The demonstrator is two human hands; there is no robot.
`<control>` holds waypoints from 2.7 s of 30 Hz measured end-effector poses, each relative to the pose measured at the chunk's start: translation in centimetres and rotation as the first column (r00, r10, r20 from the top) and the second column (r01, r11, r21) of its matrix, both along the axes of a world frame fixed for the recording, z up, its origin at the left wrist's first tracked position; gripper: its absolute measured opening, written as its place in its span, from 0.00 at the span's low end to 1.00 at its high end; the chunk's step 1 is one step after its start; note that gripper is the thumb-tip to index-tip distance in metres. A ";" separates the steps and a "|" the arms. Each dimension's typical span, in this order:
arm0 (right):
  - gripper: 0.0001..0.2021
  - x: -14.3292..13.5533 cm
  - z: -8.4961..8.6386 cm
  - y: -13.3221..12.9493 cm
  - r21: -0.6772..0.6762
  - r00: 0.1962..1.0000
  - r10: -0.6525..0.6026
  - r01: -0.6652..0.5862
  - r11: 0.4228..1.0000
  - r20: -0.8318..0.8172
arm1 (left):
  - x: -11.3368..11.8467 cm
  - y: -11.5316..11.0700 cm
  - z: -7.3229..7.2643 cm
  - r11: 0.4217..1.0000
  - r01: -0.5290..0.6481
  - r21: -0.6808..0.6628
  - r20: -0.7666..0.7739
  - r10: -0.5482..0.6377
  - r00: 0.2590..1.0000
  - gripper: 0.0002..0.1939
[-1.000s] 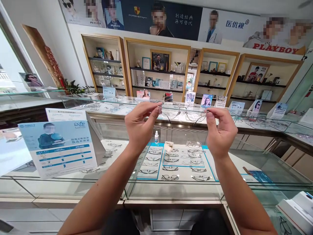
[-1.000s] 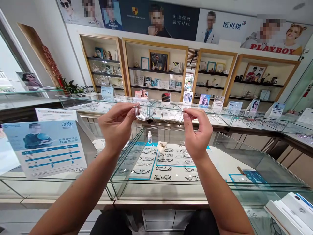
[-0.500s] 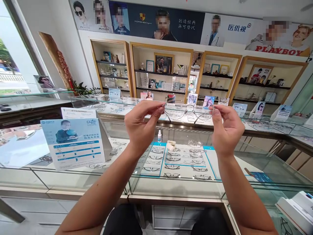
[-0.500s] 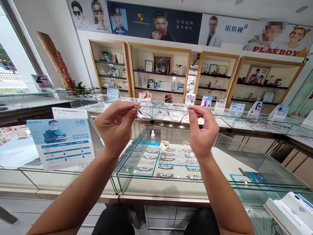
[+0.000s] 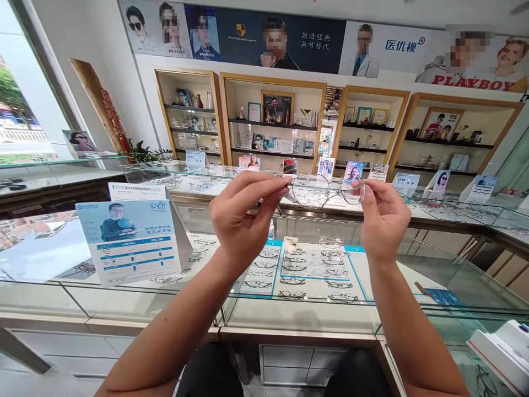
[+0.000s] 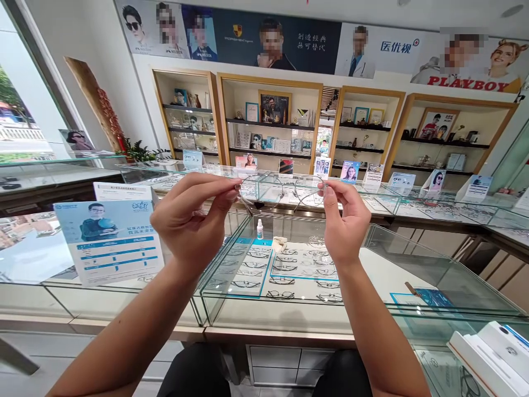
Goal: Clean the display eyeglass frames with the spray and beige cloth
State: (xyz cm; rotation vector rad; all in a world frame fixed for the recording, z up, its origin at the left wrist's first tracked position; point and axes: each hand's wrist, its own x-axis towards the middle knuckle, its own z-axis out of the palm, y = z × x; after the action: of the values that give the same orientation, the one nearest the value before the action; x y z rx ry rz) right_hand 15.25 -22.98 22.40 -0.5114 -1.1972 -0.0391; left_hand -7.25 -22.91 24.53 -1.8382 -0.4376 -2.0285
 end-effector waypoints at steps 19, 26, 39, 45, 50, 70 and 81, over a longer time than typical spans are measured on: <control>0.08 -0.5 -0.7 0.1 -0.038 0.999 0.034 -0.036 0.999 -0.037 | -0.4 0.9 -0.6 0.999 -0.014 -0.041 0.039 0.016 0.999 0.06; 0.06 -0.9 -0.7 -0.7 -0.013 1.000 0.004 -0.004 1.000 -0.024 | -0.7 1.7 -1.0 0.996 0.046 -0.081 0.065 -0.041 0.997 0.08; 0.05 -1.1 -0.7 -1.1 -0.018 1.000 -0.016 0.016 1.000 -0.005 | -0.7 2.2 -1.4 0.992 0.071 -0.101 0.077 -0.063 0.995 0.08; 0.06 -0.9 -1.2 -0.5 -0.058 0.998 0.034 -0.036 0.998 -0.048 | -0.6 1.5 -1.5 1.000 0.022 -0.020 0.058 -0.021 0.998 0.10; 0.08 -0.8 -1.5 -0.2 -0.069 0.996 0.051 -0.056 0.996 -0.070 | -0.4 1.5 -1.7 1.000 -0.002 0.022 0.045 0.001 0.999 0.10; 0.15 -0.2 -7.7 7.5 -0.285 0.970 0.074 -0.139 0.948 -0.230 | 1.4 9.5 -8.4 0.974 0.076 -0.212 0.031 -0.071 0.997 0.07; 0.23 1.6 -16.2 17.0 -0.568 0.946 0.086 -0.259 0.781 -0.312 | 2.0 19.9 -17.8 0.881 0.088 -0.465 -0.036 -0.118 0.992 0.09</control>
State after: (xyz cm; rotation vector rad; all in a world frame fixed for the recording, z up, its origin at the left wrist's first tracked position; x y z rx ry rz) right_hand 16.88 -6.03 6.19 -0.9328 -0.9634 0.5817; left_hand -5.25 -2.98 6.74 -2.2346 -0.8898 -2.0543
